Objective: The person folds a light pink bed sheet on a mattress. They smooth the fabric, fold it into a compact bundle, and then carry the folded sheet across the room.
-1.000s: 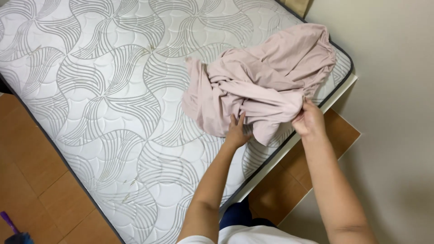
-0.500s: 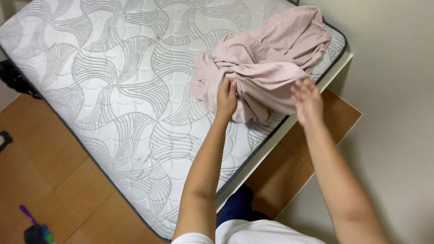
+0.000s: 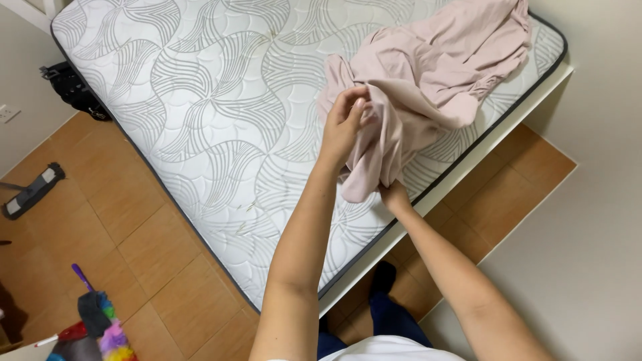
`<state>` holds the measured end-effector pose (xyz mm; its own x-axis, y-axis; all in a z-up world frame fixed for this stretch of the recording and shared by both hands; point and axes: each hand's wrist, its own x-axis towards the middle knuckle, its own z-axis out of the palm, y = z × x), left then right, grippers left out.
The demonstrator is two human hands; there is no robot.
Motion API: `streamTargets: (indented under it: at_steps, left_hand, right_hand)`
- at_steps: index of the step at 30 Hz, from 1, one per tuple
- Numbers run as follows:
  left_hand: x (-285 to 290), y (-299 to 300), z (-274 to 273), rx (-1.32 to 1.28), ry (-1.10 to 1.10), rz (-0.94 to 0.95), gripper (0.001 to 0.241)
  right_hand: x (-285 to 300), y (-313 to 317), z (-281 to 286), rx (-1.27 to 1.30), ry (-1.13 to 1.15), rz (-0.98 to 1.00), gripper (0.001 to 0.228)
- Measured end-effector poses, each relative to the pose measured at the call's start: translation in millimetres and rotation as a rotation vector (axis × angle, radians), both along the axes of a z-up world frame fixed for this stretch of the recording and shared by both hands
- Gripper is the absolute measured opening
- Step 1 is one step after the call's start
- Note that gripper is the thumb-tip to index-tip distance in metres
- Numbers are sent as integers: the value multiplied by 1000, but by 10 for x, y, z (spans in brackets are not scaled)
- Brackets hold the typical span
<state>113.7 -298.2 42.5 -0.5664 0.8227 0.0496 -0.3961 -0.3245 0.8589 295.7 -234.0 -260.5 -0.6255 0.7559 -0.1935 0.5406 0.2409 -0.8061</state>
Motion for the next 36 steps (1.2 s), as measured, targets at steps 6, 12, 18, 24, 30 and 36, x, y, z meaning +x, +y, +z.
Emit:
streamTargets:
  at_steps: [6,12,18,24,30,36]
  left_hand:
    - [-107,-1239,-2447,-402,364,288,17]
    - [676,-2173,-2152,-722,-600,-62,41]
    - [441,-2415,-2997,-471,-514,-71,20]
    - [318,-2939,-2150,-420,-172,339,18]
    - [903,-3279,-1836,-439,-126,381,26]
    - [1108,-3753,-2061,-570,11,348,29]
  right_hand:
    - [35,-822,576,-159,425,-277,31]
    - [-2,-2030,1188,-686,607,-355,26]
    - [302,-2686,1136,-280,506,-221,25]
    - [609,-2654,1218,-501,577,-452,32]
    - [519,-2565,-231,-962,387,-558,41]
    - [242,-2915,537,-1427,796,-362,62]
